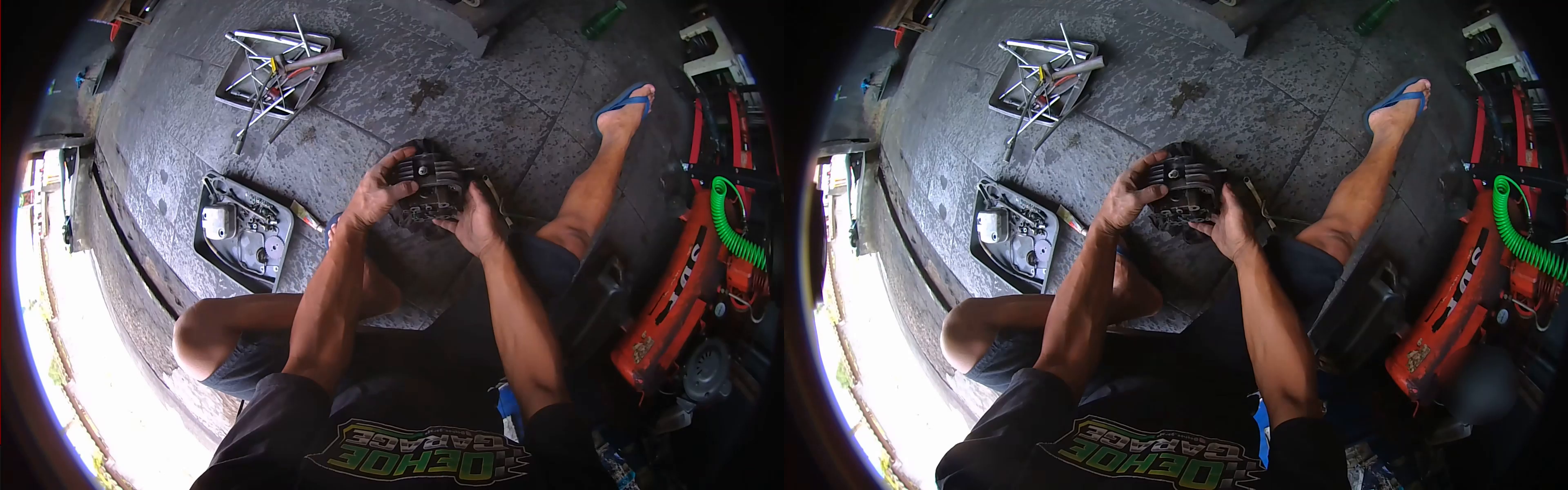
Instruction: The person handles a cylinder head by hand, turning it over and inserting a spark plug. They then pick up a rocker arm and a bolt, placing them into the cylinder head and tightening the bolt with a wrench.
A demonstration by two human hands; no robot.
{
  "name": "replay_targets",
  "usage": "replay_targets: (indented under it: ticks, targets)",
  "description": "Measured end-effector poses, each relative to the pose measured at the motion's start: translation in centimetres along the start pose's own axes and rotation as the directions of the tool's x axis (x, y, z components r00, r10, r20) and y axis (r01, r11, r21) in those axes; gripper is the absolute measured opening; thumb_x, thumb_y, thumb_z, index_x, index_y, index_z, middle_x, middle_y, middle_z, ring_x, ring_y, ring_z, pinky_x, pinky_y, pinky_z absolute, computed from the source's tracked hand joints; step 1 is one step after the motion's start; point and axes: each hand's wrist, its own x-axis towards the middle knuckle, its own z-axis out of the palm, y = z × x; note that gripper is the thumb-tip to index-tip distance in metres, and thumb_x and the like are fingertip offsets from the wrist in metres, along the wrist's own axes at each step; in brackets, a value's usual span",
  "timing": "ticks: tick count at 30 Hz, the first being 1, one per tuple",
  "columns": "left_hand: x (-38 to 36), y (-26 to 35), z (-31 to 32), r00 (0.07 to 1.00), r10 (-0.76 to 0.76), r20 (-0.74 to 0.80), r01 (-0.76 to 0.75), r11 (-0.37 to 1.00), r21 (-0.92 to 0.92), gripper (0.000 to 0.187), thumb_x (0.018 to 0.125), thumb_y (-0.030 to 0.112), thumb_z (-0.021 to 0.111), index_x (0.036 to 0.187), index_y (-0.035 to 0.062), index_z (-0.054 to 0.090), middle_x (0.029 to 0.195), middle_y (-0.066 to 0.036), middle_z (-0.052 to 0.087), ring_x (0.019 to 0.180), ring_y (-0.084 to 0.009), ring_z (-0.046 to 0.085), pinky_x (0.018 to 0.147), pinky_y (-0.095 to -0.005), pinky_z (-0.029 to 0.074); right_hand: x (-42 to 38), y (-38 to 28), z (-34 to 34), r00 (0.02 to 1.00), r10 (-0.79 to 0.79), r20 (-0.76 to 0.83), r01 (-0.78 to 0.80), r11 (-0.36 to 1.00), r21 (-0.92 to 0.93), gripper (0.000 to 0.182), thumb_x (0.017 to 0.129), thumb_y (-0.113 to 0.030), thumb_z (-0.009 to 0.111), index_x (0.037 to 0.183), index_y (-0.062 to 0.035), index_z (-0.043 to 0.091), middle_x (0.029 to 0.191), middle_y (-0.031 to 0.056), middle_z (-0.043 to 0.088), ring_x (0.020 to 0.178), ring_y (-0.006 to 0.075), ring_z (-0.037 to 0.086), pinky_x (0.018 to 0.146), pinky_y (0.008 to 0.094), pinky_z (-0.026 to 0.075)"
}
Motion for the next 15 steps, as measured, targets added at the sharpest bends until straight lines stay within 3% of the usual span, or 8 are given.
replay_targets:
  ticks: [3, 6, 8, 9, 11, 12, 15]
  targets:
    - [-0.3, -1.3, -0.2, 0.999, 0.029, -0.036, -0.029, 0.999, -0.021, 0.069, 0.081, 0.01, 0.073, 0.143, -0.0025, 0.044, 0.123, -0.01, 0.061, 0.114, -0.0203, 0.057, 0.1, -0.0319, 0.045, 1.1, 1.4, -0.7, 0.998, 0.012, 0.056, -0.009, 0.999, -0.047, 0.067, 0.096, -0.062, 0.045, 0.145, -0.0156, 0.043, 0.142, 0.005, 0.048, 0.122, 0.0241, 0.051, 0.096, 0.0468, 0.045]
    - [-0.6, -2.6, -0.5, 0.979, 0.041, -0.202, -0.029, 0.997, 0.065, 0.063, 0.083, 0.018, 0.073, 0.138, -0.0011, 0.05, 0.123, -0.011, 0.062, 0.11, -0.0195, 0.058, 0.097, -0.0332, 0.046, 2.1, 3.2, -1.5, 0.999, 0.026, -0.026, -0.03, 0.987, -0.16, 0.058, 0.098, -0.052, 0.049, 0.143, -0.0159, 0.045, 0.139, 0.003, 0.05, 0.119, 0.0214, 0.051, 0.096, 0.0449, 0.045]
    - [-1.1, -2.1, 1.1, 0.935, 0.084, -0.343, 0.006, 0.967, 0.254, 0.055, 0.084, 0.027, 0.072, 0.13, -0.0002, 0.058, 0.119, -0.014, 0.064, 0.107, -0.0237, 0.062, 0.095, -0.0358, 0.049, 2.0, 3.6, -2.3, 0.99, -0.001, -0.141, -0.026, 0.982, -0.185, 0.045, 0.099, -0.038, 0.054, 0.138, -0.0153, 0.05, 0.133, 0.003, 0.055, 0.112, 0.0209, 0.055, 0.095, 0.0432, 0.047]
    - [-1.0, -2.5, 1.4, 0.935, 0.079, -0.345, 0.011, 0.968, 0.25, 0.055, 0.084, 0.027, 0.072, 0.13, -0.0002, 0.058, 0.119, -0.014, 0.064, 0.107, -0.0237, 0.062, 0.095, -0.0358, 0.049, 1.5, 3.5, -2.0, 0.99, 0.004, -0.144, -0.031, 0.982, -0.185, 0.045, 0.099, -0.038, 0.054, 0.138, -0.0153, 0.05, 0.133, 0.003, 0.055, 0.112, 0.0209, 0.055, 0.095, 0.0432, 0.047]
    - [-1.0, -3.6, 2.4, 0.925, 0.204, -0.322, -0.011, 0.858, 0.513, 0.053, 0.084, 0.033, 0.072, 0.123, -0.0011, 0.062, 0.112, -0.017, 0.065, 0.107, -0.0308, 0.064, 0.094, -0.0386, 0.05, -0.4, 3.1, -1.3, 0.943, -0.015, -0.333, -0.044, 0.984, -0.171, 0.035, 0.098, -0.025, 0.056, 0.131, -0.0126, 0.056, 0.124, 0.005, 0.061, 0.105, 0.0221, 0.059, 0.091, 0.0427, 0.05]
    - [-1.2, -3.9, 3.4, 0.896, 0.353, -0.271, -0.105, 0.76, 0.641, 0.049, 0.084, 0.036, 0.073, 0.116, -0.0008, 0.066, 0.104, -0.018, 0.065, 0.106, -0.0361, 0.064, 0.091, -0.0404, 0.051, -1.0, 3.3, -1.7, 0.939, -0.012, -0.343, -0.05, 0.984, -0.171, 0.035, 0.098, -0.025, 0.056, 0.131, -0.0126, 0.056, 0.124, 0.005, 0.061, 0.105, 0.0221, 0.059, 0.091, 0.0427, 0.05]
    - [-2.4, -4.3, 4.0, 0.943, 0.258, -0.212, -0.073, 0.778, 0.624, 0.043, 0.085, 0.037, 0.073, 0.108, 0.0005, 0.07, 0.1, -0.016, 0.066, 0.1, -0.0337, 0.065, 0.087, -0.0401, 0.051, -2.3, 3.7, -2.2, 0.914, -0.01, -0.406, -0.025, 0.996, -0.08, 0.029, 0.098, -0.02, 0.055, 0.124, -0.0079, 0.058, 0.117, 0.0084, 0.064, 0.1, 0.023, 0.062, 0.088, 0.0422, 0.052]
